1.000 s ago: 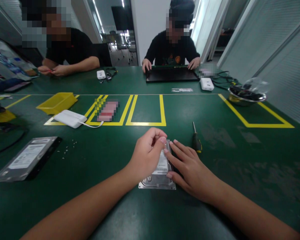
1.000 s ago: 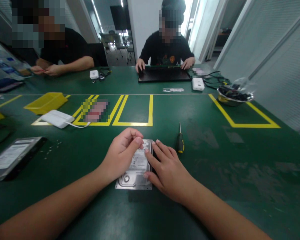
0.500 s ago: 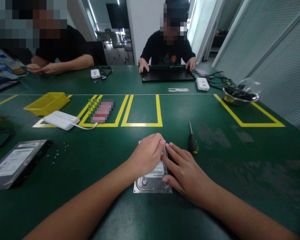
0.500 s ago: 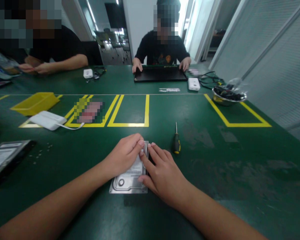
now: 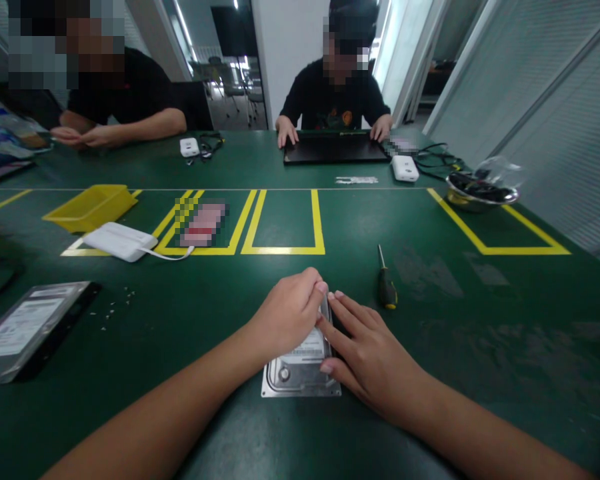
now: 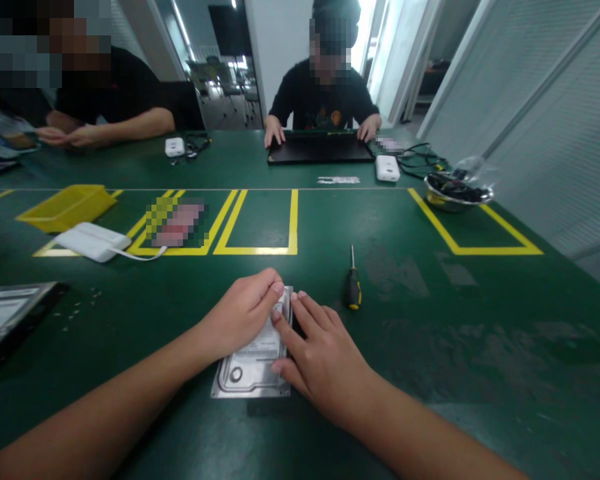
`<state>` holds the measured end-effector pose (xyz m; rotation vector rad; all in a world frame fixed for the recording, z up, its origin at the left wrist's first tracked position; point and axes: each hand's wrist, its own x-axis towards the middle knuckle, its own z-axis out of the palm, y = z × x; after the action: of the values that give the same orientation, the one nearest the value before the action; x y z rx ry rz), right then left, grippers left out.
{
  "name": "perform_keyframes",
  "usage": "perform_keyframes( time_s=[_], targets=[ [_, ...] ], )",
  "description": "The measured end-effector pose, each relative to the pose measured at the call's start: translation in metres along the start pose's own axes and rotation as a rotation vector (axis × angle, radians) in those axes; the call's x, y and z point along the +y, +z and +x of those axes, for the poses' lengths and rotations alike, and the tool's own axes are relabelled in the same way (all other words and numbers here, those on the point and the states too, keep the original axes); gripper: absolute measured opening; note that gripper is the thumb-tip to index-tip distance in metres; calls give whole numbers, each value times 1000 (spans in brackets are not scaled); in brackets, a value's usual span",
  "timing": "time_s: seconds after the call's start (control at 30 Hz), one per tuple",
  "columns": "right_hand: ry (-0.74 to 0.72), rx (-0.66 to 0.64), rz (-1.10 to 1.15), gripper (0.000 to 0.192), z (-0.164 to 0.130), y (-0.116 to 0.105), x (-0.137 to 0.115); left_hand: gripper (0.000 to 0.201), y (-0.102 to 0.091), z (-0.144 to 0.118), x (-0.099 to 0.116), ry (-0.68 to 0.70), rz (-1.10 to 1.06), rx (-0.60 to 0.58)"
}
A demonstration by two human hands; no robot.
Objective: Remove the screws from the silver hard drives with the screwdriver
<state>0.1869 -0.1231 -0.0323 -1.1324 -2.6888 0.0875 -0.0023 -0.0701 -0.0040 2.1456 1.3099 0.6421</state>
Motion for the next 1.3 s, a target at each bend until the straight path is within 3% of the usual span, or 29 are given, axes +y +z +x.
perform_keyframes(
  time_s=[0.33, 0.53, 1.3],
  targets=[
    [0, 24, -12, 63, 1, 2, -7, 24, -2, 1, -3, -22, -17, 77],
    [-9, 37, -8, 62, 0, 3, -7, 14, -1, 11, -6, 69, -1, 117],
    [16, 4, 52, 61, 0, 3, -4, 19, 5, 25, -13, 159, 141, 12]
  ],
)
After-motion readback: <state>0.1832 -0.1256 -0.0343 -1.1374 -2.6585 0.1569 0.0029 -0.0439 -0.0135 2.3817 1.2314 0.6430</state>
